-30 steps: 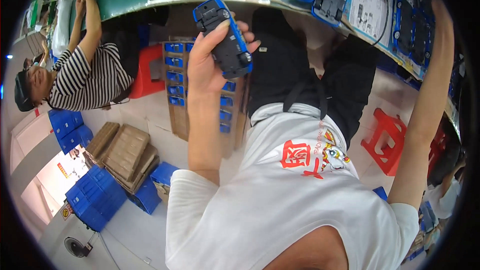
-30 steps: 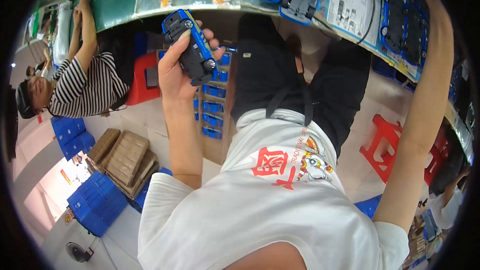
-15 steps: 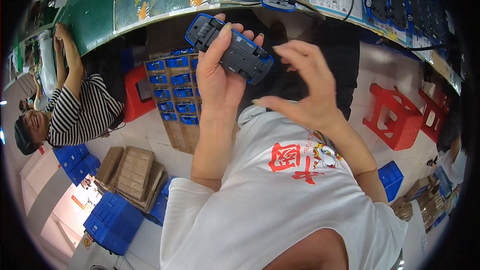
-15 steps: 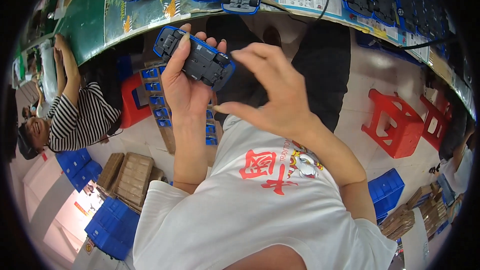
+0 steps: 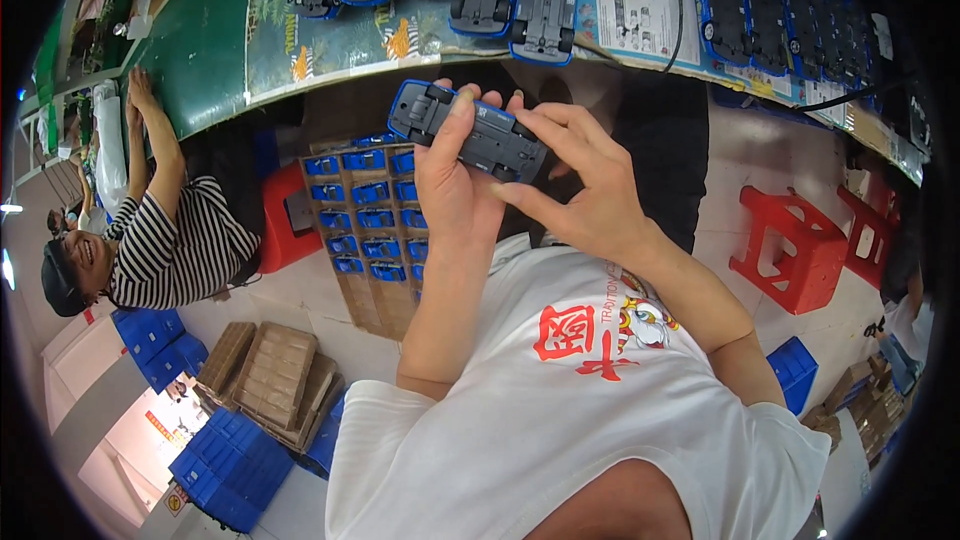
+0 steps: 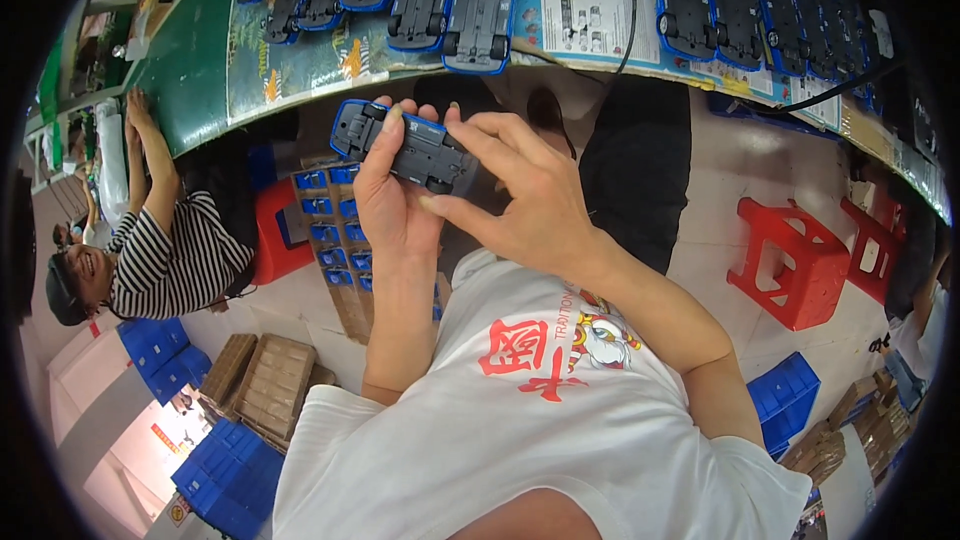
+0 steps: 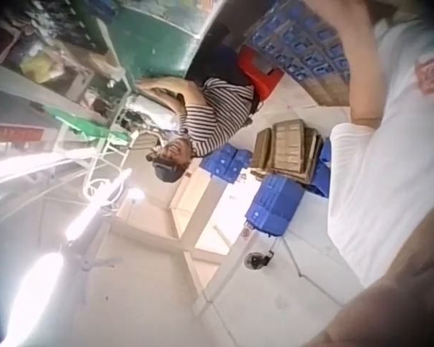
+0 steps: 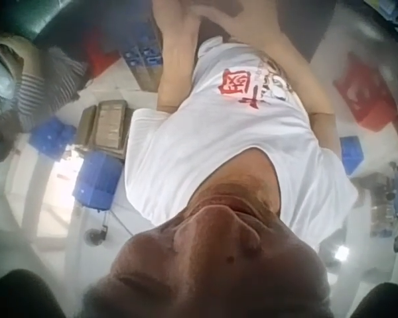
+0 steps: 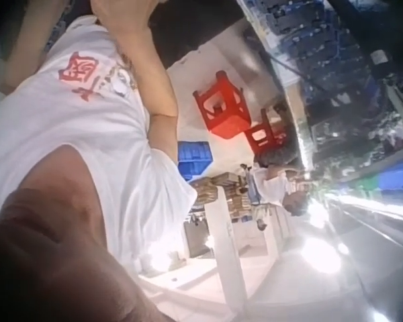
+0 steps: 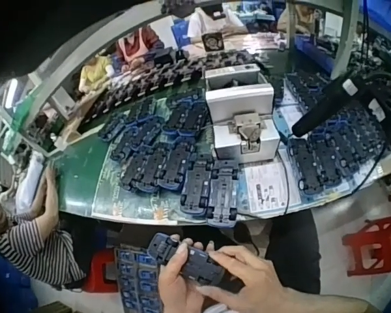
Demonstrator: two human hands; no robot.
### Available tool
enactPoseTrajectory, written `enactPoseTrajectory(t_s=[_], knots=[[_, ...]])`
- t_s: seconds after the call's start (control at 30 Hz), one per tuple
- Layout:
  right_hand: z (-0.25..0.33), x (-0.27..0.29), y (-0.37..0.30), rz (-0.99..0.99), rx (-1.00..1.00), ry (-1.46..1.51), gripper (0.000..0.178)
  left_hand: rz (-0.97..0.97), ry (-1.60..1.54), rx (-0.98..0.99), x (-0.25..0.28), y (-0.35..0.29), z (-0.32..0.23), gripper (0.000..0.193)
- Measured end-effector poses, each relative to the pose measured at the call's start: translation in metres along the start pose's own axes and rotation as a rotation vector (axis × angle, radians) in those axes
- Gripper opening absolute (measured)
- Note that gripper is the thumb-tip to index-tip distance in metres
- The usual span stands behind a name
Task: The person moves a plastic bin, carries a box of toy car chassis to a workbench, unloads the chassis onto the table, and drives screws into them using an electric screwdriver.
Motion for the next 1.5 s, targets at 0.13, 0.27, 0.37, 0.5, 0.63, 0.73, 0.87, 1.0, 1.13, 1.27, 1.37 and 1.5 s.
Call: enactPoseTrajectory(t_s=[0.13, 0.27, 0.37, 0.5, 0.63, 0.73, 0.87, 1.0, 1.13, 1.27, 1.37, 1.5], knots=[[-0.026, 0.0, -0.003, 0.047, -0.28, 0.349, 0.05, 0.063, -0.059, 0.022, -0.008, -0.001, 0.005, 0.044], [-0.033, -0.013, -0.008, 0.074, -0.528, 0.809, 0.037, 0.063, 0.002, 0.004, -0.01, 0.0, 0.011, 0.044], [-0.037, -0.004, -0.014, 0.03, -0.516, 0.727, 0.033, 0.071, -0.03, 0.044, -0.015, -0.002, 0.021, 0.044], [-0.039, 0.003, -0.011, -0.007, -0.455, 0.777, 0.029, 0.087, 0.014, 0.043, -0.024, -0.005, 0.025, 0.039], [-0.039, -0.001, -0.012, -0.012, -0.466, 0.757, 0.029, 0.066, 0.004, 0.037, -0.025, -0.007, 0.026, 0.045], [-0.043, 0.009, -0.014, -0.033, -0.461, 0.67, 0.029, 0.137, 0.063, 0.052, -0.026, -0.005, 0.028, 0.045], [-0.042, 0.027, -0.011, -0.054, -0.453, 0.639, 0.03, 0.204, 0.252, 0.156, -0.015, -0.004, 0.023, 0.047], [-0.043, 0.048, 0.009, 0.2, -0.496, 0.659, 0.028, 0.361, 0.074, 0.412, 0.006, -0.007, 0.004, 0.064], [-0.039, 0.049, 0.012, 0.602, -0.437, 0.536, 0.024, 0.768, 0.637, 0.614, 0.007, -0.012, 0.003, 0.066], [-0.031, 0.041, 0.018, 0.846, -0.224, 0.312, 0.032, 0.914, 1.087, 0.721, -0.006, -0.023, 0.035, 0.047], [-0.053, 0.052, 0.017, 0.396, -0.377, 0.475, 0.04, 0.753, 0.894, 0.619, 0.005, -0.024, 0.047, 0.044], [-0.061, 0.053, -0.013, 0.21, -0.331, 0.487, 0.045, 0.529, 0.754, 0.454, 0.005, -0.024, 0.049, 0.04]])
Point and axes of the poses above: each hand's wrist, its own y-axis towards the middle knuckle, its own x-axis out of the back of the hand, z = x × y, the point moved 6 cm from there along y, towards the middle knuckle, and after that the axes turned 1 degree about -x, right-handed, at the moved point
